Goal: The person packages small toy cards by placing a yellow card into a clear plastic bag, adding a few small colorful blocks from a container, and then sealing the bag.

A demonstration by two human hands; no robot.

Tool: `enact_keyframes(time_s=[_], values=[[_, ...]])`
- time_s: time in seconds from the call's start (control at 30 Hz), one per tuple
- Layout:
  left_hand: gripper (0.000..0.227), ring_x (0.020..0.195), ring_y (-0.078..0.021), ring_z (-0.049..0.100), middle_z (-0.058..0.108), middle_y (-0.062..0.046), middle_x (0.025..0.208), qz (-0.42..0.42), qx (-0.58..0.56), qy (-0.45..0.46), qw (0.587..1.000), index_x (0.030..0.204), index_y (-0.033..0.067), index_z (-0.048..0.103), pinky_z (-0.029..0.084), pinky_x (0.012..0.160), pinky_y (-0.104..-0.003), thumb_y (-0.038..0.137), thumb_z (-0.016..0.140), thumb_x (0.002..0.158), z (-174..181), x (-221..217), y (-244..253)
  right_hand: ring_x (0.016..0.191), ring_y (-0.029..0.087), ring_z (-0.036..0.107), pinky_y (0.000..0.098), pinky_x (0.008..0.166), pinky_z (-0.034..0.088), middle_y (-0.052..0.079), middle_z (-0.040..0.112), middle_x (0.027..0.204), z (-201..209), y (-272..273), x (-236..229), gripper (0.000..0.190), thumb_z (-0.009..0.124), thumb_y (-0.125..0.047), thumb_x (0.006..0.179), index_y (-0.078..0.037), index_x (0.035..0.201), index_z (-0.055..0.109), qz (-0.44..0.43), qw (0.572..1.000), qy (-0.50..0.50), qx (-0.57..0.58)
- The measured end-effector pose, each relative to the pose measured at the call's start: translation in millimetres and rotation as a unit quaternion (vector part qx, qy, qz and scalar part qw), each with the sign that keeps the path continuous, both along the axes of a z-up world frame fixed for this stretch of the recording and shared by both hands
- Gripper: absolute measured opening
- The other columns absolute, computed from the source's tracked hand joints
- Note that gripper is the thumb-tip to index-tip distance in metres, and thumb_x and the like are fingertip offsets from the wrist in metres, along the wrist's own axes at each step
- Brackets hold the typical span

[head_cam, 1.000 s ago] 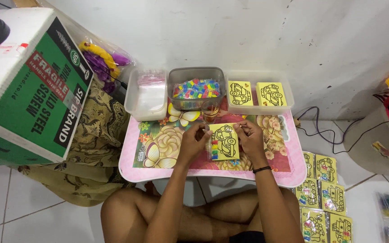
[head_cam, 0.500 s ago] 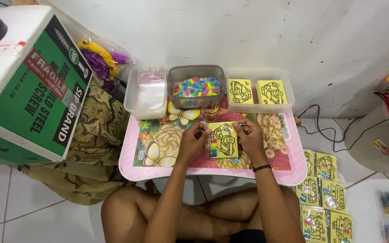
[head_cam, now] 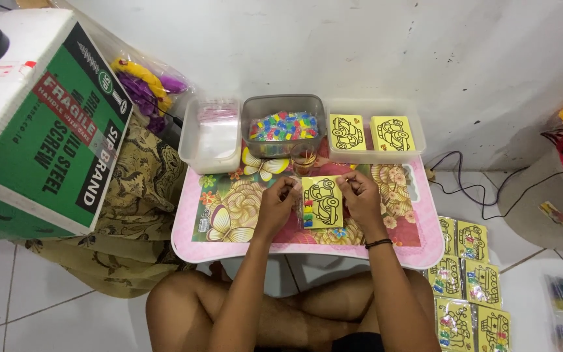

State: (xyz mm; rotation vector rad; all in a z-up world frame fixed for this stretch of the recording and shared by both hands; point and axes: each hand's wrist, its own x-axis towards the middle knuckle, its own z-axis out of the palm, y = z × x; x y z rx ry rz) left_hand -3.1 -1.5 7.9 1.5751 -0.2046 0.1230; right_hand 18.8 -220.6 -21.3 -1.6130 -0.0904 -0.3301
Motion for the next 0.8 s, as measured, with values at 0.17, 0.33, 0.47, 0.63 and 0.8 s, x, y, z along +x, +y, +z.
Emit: enact_keyframes(time_s=[0.17,0.33,0.47,0.63,0.8], values=[[0.015,0.062,-0.0169,0.061,0.068,-0.012,0.067,-0.013,0.019,0.002,1.0,0.099,0.004,0.069,0.051,0.063,-0.032,0.019,0.064,0.1,8,-5,2,0.039,0.007,0.049,0.0188,0.043,0.038,0.003,0.055,0.049,5,1,-2,0.014,0.071,-0.019,0.098,-0.005,0.095,0.07,0.004,1.0,0.0,0.007],[0.017,0.06,-0.0152,0.061,0.069,-0.009,0.067,-0.018,0.033,-0.007,0.999,0.092,0.0057,0.07,0.05,0.059,-0.03,0.02,0.079,0.089,-16,6,2,0.039,0.008,0.051,0.0202,0.043,0.038,0.005,0.057,0.049,10,0,-4,0.012,0.07,-0.016,0.098,-0.004,0.096,0.07,0.011,1.0,-0.003,-0.005],[0.015,0.062,-0.0143,0.059,0.068,-0.009,0.069,0.004,0.016,0.003,1.0,0.095,0.0047,0.071,0.049,0.059,-0.03,0.018,0.076,0.091,-5,0,4,0.041,0.011,0.055,0.0224,0.041,0.041,0.008,0.061,0.055,4,-4,-2,0.015,0.069,-0.012,0.094,-0.001,0.104,0.069,0.071,0.997,-0.01,0.039],[0.015,0.06,-0.0135,0.056,0.065,-0.008,0.066,0.001,0.013,0.0,1.0,0.092,0.007,0.07,0.047,0.057,-0.028,0.021,0.073,0.095,1,-1,4,0.043,0.014,0.06,0.0235,0.038,0.043,0.014,0.067,0.063,-2,-8,3,0.024,0.072,-0.002,0.087,0.005,0.11,0.068,0.096,0.994,-0.025,0.035],[0.018,0.057,-0.0143,0.052,0.064,-0.009,0.063,-0.009,0.028,-0.003,1.0,0.086,0.008,0.067,0.043,0.055,-0.029,0.022,0.07,0.097,5,-3,4,0.038,0.013,0.055,0.0247,0.03,0.041,0.013,0.063,0.057,-6,-7,5,0.025,0.072,0.0,0.087,0.007,0.11,0.068,0.107,0.993,-0.025,0.043]])
